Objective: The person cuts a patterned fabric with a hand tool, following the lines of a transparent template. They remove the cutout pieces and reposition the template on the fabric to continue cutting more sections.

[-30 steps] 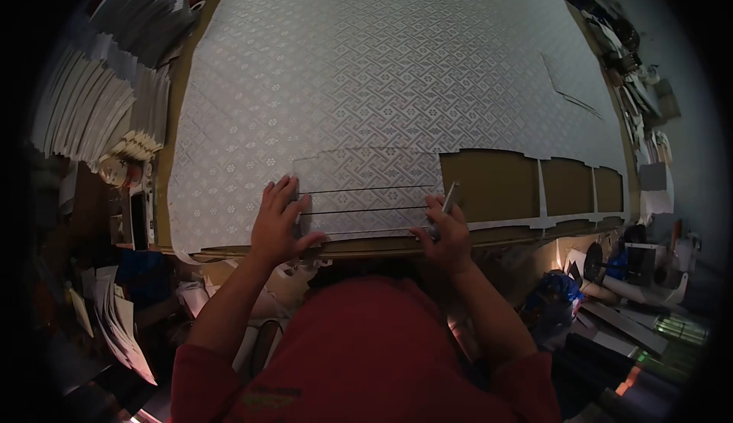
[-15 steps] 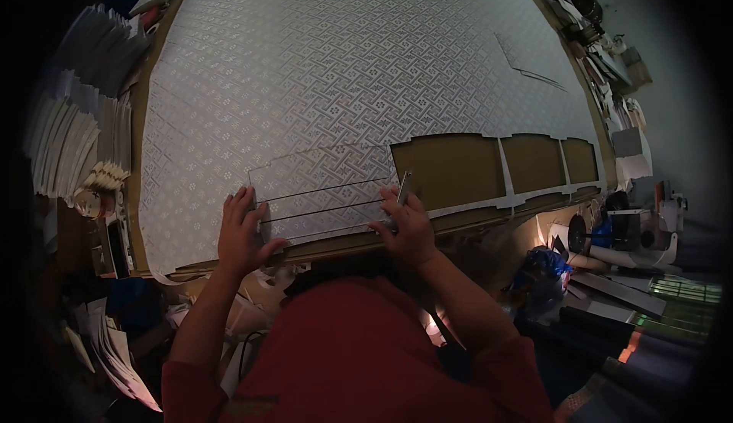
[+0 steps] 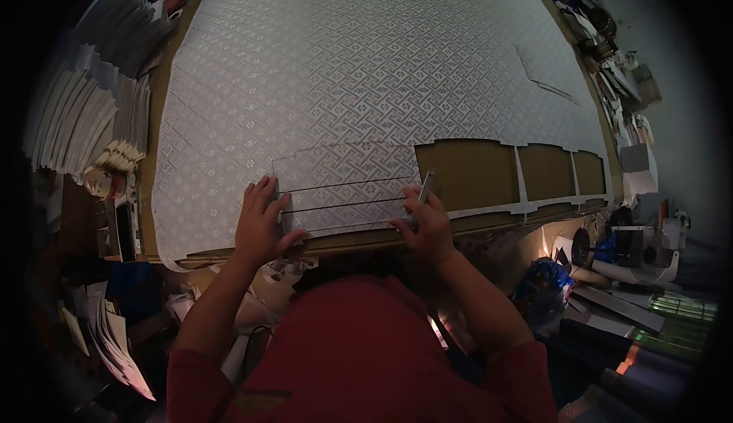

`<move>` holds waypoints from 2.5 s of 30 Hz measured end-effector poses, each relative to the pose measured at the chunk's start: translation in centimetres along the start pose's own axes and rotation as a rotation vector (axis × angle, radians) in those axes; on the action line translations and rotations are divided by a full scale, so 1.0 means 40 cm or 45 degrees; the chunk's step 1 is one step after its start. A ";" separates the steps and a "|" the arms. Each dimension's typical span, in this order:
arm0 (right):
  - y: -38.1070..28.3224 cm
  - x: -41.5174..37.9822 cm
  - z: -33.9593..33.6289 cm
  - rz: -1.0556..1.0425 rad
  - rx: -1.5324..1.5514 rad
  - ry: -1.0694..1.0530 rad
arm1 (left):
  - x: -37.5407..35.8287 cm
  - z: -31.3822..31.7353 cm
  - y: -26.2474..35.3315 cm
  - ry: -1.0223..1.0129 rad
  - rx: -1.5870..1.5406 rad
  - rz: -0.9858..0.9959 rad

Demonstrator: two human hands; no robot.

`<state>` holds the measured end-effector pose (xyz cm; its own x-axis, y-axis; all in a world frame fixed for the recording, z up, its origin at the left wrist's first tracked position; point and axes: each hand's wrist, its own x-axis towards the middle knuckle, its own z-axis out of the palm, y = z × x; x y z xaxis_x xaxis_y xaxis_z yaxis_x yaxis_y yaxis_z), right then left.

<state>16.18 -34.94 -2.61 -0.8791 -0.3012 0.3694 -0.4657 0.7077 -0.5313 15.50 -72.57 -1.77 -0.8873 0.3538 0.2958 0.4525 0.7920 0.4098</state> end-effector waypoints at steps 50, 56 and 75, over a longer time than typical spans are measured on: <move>0.026 -0.074 -0.186 0.212 0.509 -0.058 | 0.416 0.058 0.237 -1.215 0.749 0.997; 0.056 -0.043 -0.209 0.284 0.703 -0.076 | 0.426 0.039 0.258 -1.314 0.750 0.904; 0.094 0.173 -0.258 0.016 0.508 -0.907 | 0.410 0.050 0.244 -1.266 0.692 0.801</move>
<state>9.40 -27.77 5.80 -0.6755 -0.7239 -0.1405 -0.3380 0.4733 -0.8135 5.20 -58.06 5.34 -0.3283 0.7666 -0.5518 0.9276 0.3720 -0.0349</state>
